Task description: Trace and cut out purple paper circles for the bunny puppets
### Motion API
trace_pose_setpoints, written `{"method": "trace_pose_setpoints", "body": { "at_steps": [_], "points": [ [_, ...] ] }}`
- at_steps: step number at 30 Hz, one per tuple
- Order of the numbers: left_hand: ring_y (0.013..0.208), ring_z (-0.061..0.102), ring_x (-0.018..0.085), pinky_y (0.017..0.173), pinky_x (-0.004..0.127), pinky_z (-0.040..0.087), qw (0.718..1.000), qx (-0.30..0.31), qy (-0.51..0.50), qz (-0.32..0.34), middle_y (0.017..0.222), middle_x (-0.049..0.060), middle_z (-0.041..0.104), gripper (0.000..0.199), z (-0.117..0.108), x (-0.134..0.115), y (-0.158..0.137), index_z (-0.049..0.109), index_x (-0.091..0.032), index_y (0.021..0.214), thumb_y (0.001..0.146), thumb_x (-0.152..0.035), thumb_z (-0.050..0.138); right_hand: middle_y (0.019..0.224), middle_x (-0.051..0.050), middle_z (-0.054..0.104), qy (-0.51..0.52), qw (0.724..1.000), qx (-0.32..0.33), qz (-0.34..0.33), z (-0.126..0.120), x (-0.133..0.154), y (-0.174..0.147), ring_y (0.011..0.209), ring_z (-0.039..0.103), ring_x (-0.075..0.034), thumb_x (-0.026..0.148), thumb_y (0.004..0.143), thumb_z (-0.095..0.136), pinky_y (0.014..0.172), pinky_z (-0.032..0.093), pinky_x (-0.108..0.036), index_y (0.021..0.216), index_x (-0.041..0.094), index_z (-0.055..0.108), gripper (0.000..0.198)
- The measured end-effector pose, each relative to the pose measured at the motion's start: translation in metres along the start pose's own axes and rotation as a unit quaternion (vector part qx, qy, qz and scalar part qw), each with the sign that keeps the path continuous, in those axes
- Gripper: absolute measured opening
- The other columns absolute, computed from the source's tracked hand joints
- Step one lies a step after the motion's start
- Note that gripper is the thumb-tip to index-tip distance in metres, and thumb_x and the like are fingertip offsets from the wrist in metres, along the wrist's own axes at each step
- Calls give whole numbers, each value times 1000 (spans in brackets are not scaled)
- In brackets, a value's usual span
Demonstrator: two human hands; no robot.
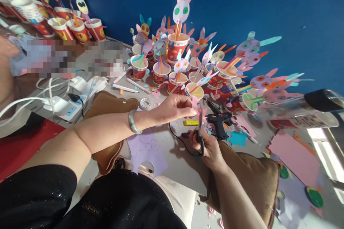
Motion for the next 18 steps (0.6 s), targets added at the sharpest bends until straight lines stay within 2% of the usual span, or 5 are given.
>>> {"method": "trace_pose_setpoints", "body": {
  "at_steps": [8, 18],
  "points": [
    [57, 44, 5, 54, 21, 32, 1000, 0, 4, 6, 60, -4, 50, 23, 0, -2, 1, 52, -15, 61, 74, -26, 68, 68, -4, 57, 6, 1000, 2, 3, 1, -2, 0, 67, 51, -19, 85, 73, 57, 62, 43, -32, 63, 21, 53, 64],
    [62, 49, 7, 59, 22, 38, 1000, 29, 11, 7, 65, -2, 55, 22, 7, 1, -2, 52, -15, 65, 77, -28, 66, 67, -3, 56, -1, 1000, -3, -3, 0, 2, 0, 67, 51, -19, 87, 71, 55, 63, 43, -32, 63, 21, 52, 67]
  ]
}}
Point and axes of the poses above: each hand's wrist, its own y-axis towards the middle knuckle, its own z-axis out of the palm, x = y × z, the point moved 10 cm from there along y, towards the middle knuckle
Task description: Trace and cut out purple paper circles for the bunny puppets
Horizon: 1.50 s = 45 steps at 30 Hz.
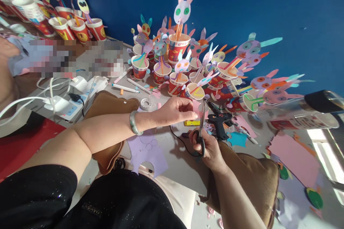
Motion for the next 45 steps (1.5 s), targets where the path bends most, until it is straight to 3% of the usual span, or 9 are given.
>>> {"method": "trace_pose_setpoints", "body": {
  "at_steps": [45],
  "points": [
    [61, 48, 5, 58, 21, 38, 999, -36, -25, 5, 67, -2, 56, 15, -8, -1, 2, 60, -13, 71, 75, -24, 69, 66, -3, 55, 12, 1000, 4, 3, 1, 1, 0, 66, 49, -18, 85, 73, 56, 60, 42, -31, 62, 21, 50, 65]
  ]
}}
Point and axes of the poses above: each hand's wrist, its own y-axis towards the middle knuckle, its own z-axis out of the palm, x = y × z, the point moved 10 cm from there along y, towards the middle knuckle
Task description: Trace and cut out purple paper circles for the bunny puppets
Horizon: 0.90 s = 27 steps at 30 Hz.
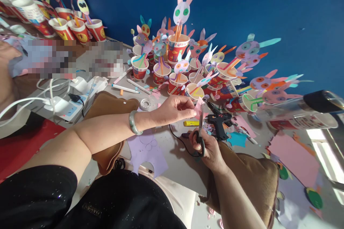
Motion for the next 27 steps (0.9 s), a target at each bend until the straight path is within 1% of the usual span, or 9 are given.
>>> {"method": "trace_pose_setpoints", "body": {
  "at_steps": [4, 8, 12, 17, 27],
  "points": [
    [61, 47, 5, 57, 20, 37, 1000, 14, 7, -4, 67, -2, 57, 18, 4, -1, -1, 61, -13, 72, 74, -28, 72, 66, -3, 54, -3, 1000, -4, 2, -1, -1, 0, 67, 49, -18, 86, 73, 55, 61, 43, -32, 62, 21, 51, 66],
    [59, 44, 5, 55, 21, 35, 1000, 16, 23, 2, 65, -3, 55, 20, 5, -1, -1, 60, -13, 69, 74, -28, 71, 67, -4, 55, -7, 1000, -3, 2, -1, -5, 0, 67, 49, -19, 87, 73, 54, 63, 42, -32, 62, 21, 51, 67],
    [60, 44, 5, 56, 21, 36, 999, 30, 20, 5, 65, -3, 53, 20, 7, 0, -1, 59, -13, 69, 75, -28, 70, 69, -4, 57, -5, 1000, 5, 2, 1, -8, -1, 68, 50, -19, 85, 74, 55, 64, 43, -32, 63, 21, 52, 65],
    [63, 46, 6, 58, 22, 37, 998, 29, 50, 7, 69, -1, 56, 20, 6, 2, -1, 60, -13, 71, 75, -30, 69, 69, -4, 56, 2, 1000, 9, -1, 2, -8, -1, 68, 50, -19, 86, 73, 55, 63, 41, -32, 63, 21, 51, 66],
    [62, 43, 6, 57, 22, 34, 999, 30, 29, 5, 67, -2, 52, 22, 6, 0, -2, 57, -14, 68, 73, -31, 70, 69, -3, 56, 5, 1000, 10, 2, 2, -10, -2, 68, 49, -18, 86, 73, 55, 63, 41, -32, 66, 21, 53, 65]
  ]
}}
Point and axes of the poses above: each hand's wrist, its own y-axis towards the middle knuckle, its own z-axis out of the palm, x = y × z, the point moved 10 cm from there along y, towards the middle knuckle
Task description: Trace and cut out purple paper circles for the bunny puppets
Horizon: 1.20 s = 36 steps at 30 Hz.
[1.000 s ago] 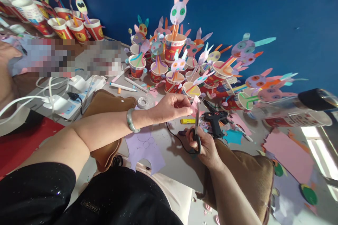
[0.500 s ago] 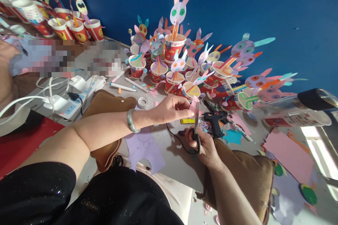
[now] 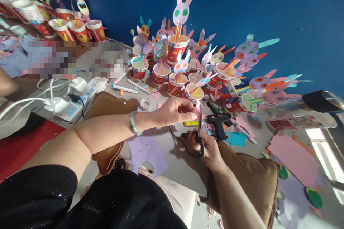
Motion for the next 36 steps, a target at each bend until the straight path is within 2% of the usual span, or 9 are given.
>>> {"method": "trace_pose_setpoints", "body": {
  "at_steps": [10, 25, 31, 36],
  "points": [
    [63, 45, 6, 58, 22, 36, 1000, -20, -2, 1, 70, -1, 57, 19, -4, 1, 0, 60, -14, 71, 73, -31, 70, 67, -3, 54, -11, 1000, -3, -7, 0, 6, 1, 66, 48, -18, 87, 74, 52, 61, 40, -32, 64, 21, 52, 67],
    [62, 46, 5, 57, 21, 37, 999, -33, -7, 4, 69, -2, 56, 20, -7, 0, 1, 58, -14, 72, 76, -30, 69, 67, -3, 55, -11, 1000, -14, 10, -2, 4, 1, 66, 49, -18, 85, 76, 52, 62, 41, -32, 65, 21, 52, 65],
    [59, 52, 5, 58, 20, 42, 999, -47, -15, 0, 67, -1, 59, 14, -15, 0, 6, 60, -14, 73, 84, -24, 61, 69, -3, 56, -14, 1000, 11, 5, 1, 7, 2, 66, 48, -17, 85, 77, 52, 61, 40, -31, 67, 21, 51, 65],
    [59, 53, 5, 58, 20, 44, 998, -54, -20, -11, 68, -1, 61, 14, -18, 1, 8, 61, -14, 73, 83, -24, 62, 66, -3, 55, -23, 999, 35, 2, 5, 9, 3, 65, 47, -17, 85, 77, 52, 60, 39, -31, 66, 21, 51, 65]
  ]
}}
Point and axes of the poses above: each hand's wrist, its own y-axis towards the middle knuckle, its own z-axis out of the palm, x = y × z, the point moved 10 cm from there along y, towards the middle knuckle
